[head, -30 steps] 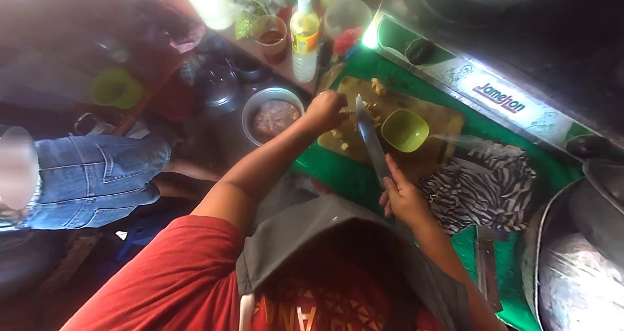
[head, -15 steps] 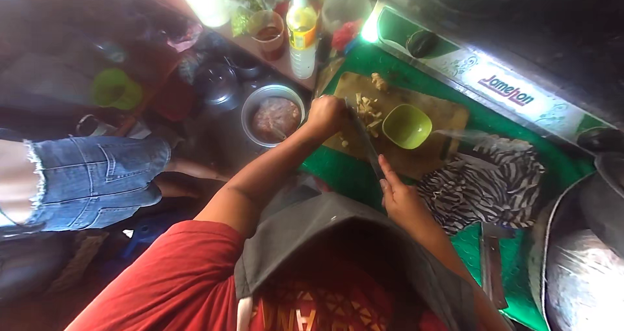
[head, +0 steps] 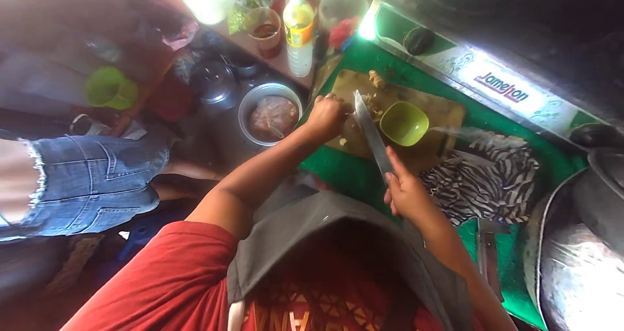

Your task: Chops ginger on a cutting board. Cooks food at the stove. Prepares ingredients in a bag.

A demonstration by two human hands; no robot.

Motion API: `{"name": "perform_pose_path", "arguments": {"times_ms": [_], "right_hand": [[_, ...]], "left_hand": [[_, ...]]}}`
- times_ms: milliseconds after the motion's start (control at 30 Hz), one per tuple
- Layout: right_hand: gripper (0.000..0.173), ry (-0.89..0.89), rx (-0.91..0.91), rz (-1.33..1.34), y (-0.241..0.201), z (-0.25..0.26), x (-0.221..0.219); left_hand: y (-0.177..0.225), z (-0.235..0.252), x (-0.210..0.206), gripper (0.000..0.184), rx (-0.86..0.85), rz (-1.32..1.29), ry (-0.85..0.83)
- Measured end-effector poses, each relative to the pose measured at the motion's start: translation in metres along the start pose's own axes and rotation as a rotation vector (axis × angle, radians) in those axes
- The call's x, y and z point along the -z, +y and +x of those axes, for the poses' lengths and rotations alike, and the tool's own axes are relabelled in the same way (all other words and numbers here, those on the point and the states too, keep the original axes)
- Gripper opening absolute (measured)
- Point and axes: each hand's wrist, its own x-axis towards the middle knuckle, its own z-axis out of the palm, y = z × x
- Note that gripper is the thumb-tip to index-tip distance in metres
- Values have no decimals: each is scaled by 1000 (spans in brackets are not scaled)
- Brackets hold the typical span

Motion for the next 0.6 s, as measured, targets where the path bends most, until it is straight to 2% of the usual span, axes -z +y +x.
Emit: {"name": "perform_pose_path", "arguments": {"times_ms": [67, 200, 300, 333, 467, 600], "right_hand": [[57, 49, 62, -61, 7, -9, -3], [56, 76, 189, -171, 19, -17, -12], [56, 62, 187, -219, 23, -17, -15], [56, 77, 186, -218, 24, -16, -16], [55, 103, 146, -179, 29, -13, -16], [56, 91, 134, -212, 29, -12, -15]], "left_hand": [[12, -16, 7, 18, -85, -28, 12], [30, -41, 3, 20, -116, -35, -209], [29, -44, -10, 16, -145, 8, -243], [30, -43, -10, 15, -151, -9, -214], [27, -33, -21, 15, -217, -179, 80], [16, -29, -35, 15, -274, -73, 78]]}}
